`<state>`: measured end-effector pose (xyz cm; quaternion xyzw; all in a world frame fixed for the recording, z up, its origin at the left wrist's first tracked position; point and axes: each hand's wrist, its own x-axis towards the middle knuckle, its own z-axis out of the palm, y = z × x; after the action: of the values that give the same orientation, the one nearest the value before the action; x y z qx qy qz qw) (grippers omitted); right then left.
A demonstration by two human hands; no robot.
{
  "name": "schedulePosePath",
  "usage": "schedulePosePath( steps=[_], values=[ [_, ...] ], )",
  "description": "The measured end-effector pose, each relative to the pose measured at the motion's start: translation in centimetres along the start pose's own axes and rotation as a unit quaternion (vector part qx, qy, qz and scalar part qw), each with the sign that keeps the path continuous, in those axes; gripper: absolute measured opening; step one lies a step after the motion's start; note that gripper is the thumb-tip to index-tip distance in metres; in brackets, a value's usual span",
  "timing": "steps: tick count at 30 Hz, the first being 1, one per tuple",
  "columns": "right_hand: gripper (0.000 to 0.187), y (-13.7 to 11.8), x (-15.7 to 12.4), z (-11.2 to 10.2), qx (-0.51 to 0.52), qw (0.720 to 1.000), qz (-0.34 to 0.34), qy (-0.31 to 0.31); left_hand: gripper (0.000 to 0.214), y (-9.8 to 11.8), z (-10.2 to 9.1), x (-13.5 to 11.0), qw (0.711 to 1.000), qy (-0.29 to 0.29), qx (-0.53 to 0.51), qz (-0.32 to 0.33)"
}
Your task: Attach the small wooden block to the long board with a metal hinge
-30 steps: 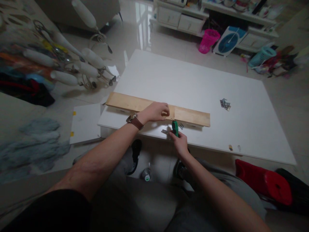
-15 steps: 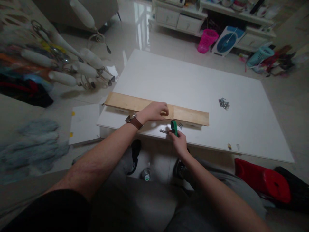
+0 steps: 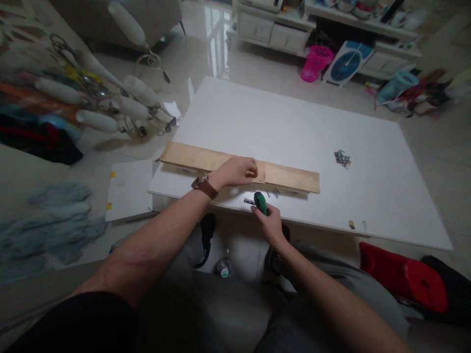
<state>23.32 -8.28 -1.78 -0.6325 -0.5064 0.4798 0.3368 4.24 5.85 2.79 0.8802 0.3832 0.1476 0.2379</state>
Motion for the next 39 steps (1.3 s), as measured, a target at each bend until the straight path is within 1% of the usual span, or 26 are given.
schedulePosePath(
  steps=[2,3,4,5,6,7,8,9,10,11,12,13,15,18,20,22,25,28,30,33,37,39],
  values=[
    [0.038,-0.2,-0.3,0.1,-0.061,0.992,-0.041,-0.100,0.019,0.1,0.0,0.0,1.000,0.004,-0.003,0.000],
    [0.035,-0.3,-0.4,0.2,-0.112,0.978,-0.068,-0.164,0.018,0.1,0.0,0.0,1.000,0.007,-0.004,0.000],
    [0.032,-0.4,-0.5,0.3,-0.176,0.952,-0.098,-0.230,0.018,0.2,0.0,-0.1,1.000,0.011,-0.006,0.001],
    [0.027,-0.4,-0.6,0.5,-0.247,0.915,-0.131,-0.293,0.017,0.2,0.0,-0.1,1.000,0.014,-0.007,0.002],
    [0.024,-0.4,-0.7,0.8,-0.319,0.867,-0.162,-0.346,0.017,0.2,0.1,-0.1,1.000,0.016,-0.007,0.003],
    [0.023,-0.4,-0.9,1.1,-0.387,0.816,-0.188,-0.386,0.016,0.3,0.1,-0.1,1.000,0.017,-0.006,0.004],
    [0.025,-0.4,-1.1,1.5,-0.444,0.766,-0.205,-0.417,0.016,0.3,0.1,-0.2,1.000,0.018,-0.005,0.004],
    [0.028,-0.4,-1.3,1.9,-0.489,0.723,-0.210,-0.441,0.016,0.4,0.1,-0.2,1.000,0.019,-0.004,0.003],
    [0.031,-0.4,-1.4,2.3,-0.523,0.687,-0.203,-0.462,0.016,0.4,0.0,-0.3,1.000,0.019,-0.002,0.002],
    [0.034,-0.5,-1.5,2.7,-0.546,0.661,-0.189,-0.479,0.016,0.5,0.0,-0.3,1.000,0.019,0.000,-0.001],
    [0.035,-0.5,-1.5,3.0,-0.560,0.644,-0.172,-0.492,0.016,0.6,0.0,-0.4,1.000,0.018,0.001,-0.003],
    [0.037,-0.6,-1.5,3.4,-0.567,0.634,-0.157,-0.501,0.016,0.7,-0.1,-0.4,1.000,0.017,0.002,-0.003],
    [0.039,-0.8,-1.3,3.8,-0.572,0.633,-0.139,-0.503,0.018,0.8,-0.1,-0.5,1.000,0.016,0.000,0.004],
    [0.038,-1.2,-0.8,4.1,-0.571,0.647,-0.140,-0.485,0.032,0.7,0.1,-0.7,0.999,0.028,-0.010,0.014],
    [0.036,-1.4,-0.6,4.1,-0.570,0.653,-0.142,-0.477,0.039,0.5,0.4,-0.8,0.999,0.036,-0.016,0.008],
    [0.035,-1.5,-0.6,4.2,-0.570,0.656,-0.142,-0.474,0.039,0.3,0.5,-0.9,0.999,0.036,-0.017,0.000],
    [0.036,-1.2,-0.8,4.3,-0.574,0.654,-0.139,-0.473,0.032,0.4,0.5,-1.1,0.999,0.031,-0.008,-0.008],
    [0.039,-0.8,-1.0,4.3,-0.580,0.648,-0.130,-0.476,0.028,0.6,0.1,-1.3,0.999,0.044,-0.006,-0.014],
    [0.040,-0.6,-1.1,4.3,-0.583,0.645,-0.123,-0.478,0.025,0.5,-0.3,-1.4,0.997,0.069,-0.006,-0.026],
    [0.040,-0.4,-1.1,4.2,-0.582,0.645,-0.115,-0.481,0.026,0.0,-0.7,-1.3,0.990,0.129,-0.005,-0.059],
    [0.039,-0.2,-0.9,4.2,-0.579,0.650,-0.112,-0.479,0.036,-1.1,-0.8,-1.1,0.971,0.213,-0.028,-0.108],
    [0.038,-0.2,-0.8,4.2,-0.577,0.653,-0.113,-0.478,0.041,-1.4,-0.7,-0.9,0.964,0.234,-0.040,-0.123]
  ],
)
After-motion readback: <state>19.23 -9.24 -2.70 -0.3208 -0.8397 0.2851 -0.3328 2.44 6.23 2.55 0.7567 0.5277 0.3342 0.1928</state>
